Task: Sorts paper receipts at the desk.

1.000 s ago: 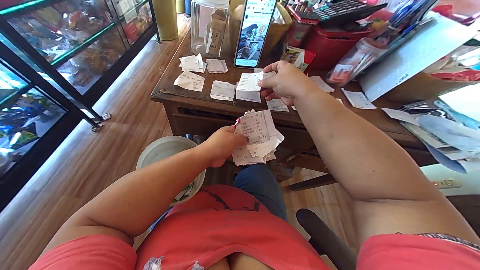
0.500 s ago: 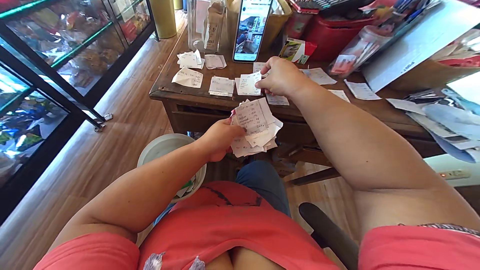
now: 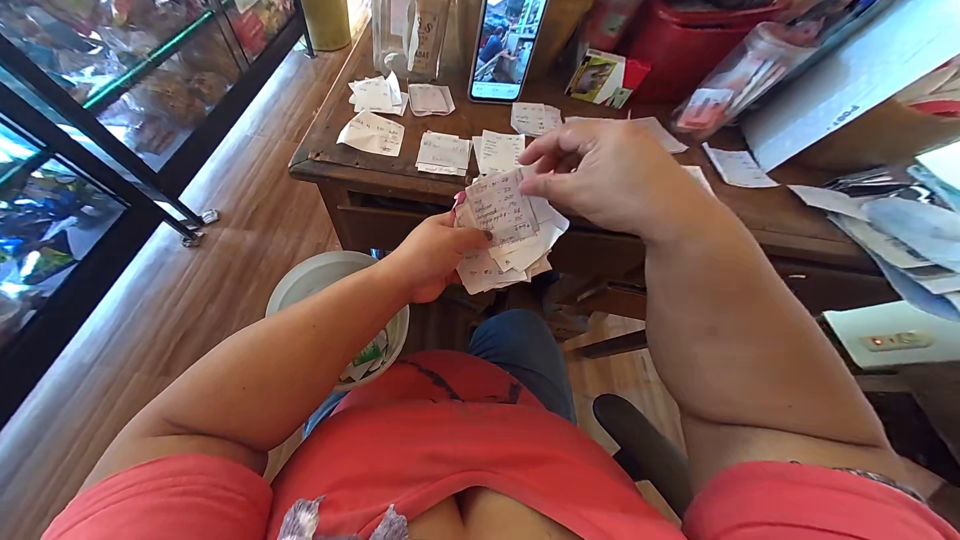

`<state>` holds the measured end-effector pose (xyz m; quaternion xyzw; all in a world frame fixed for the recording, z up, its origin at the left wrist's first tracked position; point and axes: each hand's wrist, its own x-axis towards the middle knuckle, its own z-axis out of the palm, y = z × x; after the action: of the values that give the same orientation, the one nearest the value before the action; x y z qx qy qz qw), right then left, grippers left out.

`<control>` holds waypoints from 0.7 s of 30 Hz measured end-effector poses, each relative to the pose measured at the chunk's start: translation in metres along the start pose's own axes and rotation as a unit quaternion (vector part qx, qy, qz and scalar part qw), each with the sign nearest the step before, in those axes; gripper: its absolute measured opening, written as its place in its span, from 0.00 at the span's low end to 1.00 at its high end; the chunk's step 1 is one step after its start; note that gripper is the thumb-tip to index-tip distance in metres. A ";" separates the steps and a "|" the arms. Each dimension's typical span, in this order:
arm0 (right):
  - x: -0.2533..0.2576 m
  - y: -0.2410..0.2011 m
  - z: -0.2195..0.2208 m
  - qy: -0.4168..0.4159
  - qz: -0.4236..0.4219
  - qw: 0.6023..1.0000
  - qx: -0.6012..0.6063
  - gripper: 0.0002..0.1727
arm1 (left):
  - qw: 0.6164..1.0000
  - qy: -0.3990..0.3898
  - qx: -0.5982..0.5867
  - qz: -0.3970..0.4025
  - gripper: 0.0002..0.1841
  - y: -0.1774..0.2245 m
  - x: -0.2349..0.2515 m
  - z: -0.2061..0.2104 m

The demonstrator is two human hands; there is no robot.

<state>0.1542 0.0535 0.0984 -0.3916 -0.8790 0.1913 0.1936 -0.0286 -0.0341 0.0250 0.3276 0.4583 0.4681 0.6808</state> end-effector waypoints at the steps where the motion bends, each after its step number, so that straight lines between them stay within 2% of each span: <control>1: -0.002 0.000 0.002 -0.019 -0.002 1.000 -0.004 0.18 | 1.000 -0.002 0.004 -0.001 0.13 0.000 0.000 0.001; 4: -0.003 0.002 0.008 -0.045 0.007 0.998 -0.033 0.26 | 1.000 -0.008 0.011 -0.008 0.13 -0.001 -0.002 0.003; 7: -0.001 0.006 0.012 -0.061 0.025 0.997 -0.039 0.28 | 1.000 -0.006 0.021 -0.004 0.13 -0.004 -0.006 0.005; 10: -0.002 0.009 0.015 -0.049 0.032 0.998 -0.034 0.24 | 0.999 -0.017 0.031 -0.005 0.12 -0.007 -0.008 0.002; 16: -0.004 0.019 0.015 0.017 -0.032 0.999 -0.002 0.10 | 0.999 -0.027 0.004 -0.018 0.12 -0.010 -0.007 0.000; 21: 0.009 0.021 0.006 0.037 -0.044 0.992 0.115 0.07 | 1.000 -0.017 -0.022 -0.015 0.12 -0.006 -0.007 -0.001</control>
<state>0.1583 0.0723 0.0853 -0.3345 -0.8598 0.2678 0.2776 -0.0284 -0.0426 0.0218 0.3138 0.4410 0.4624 0.7024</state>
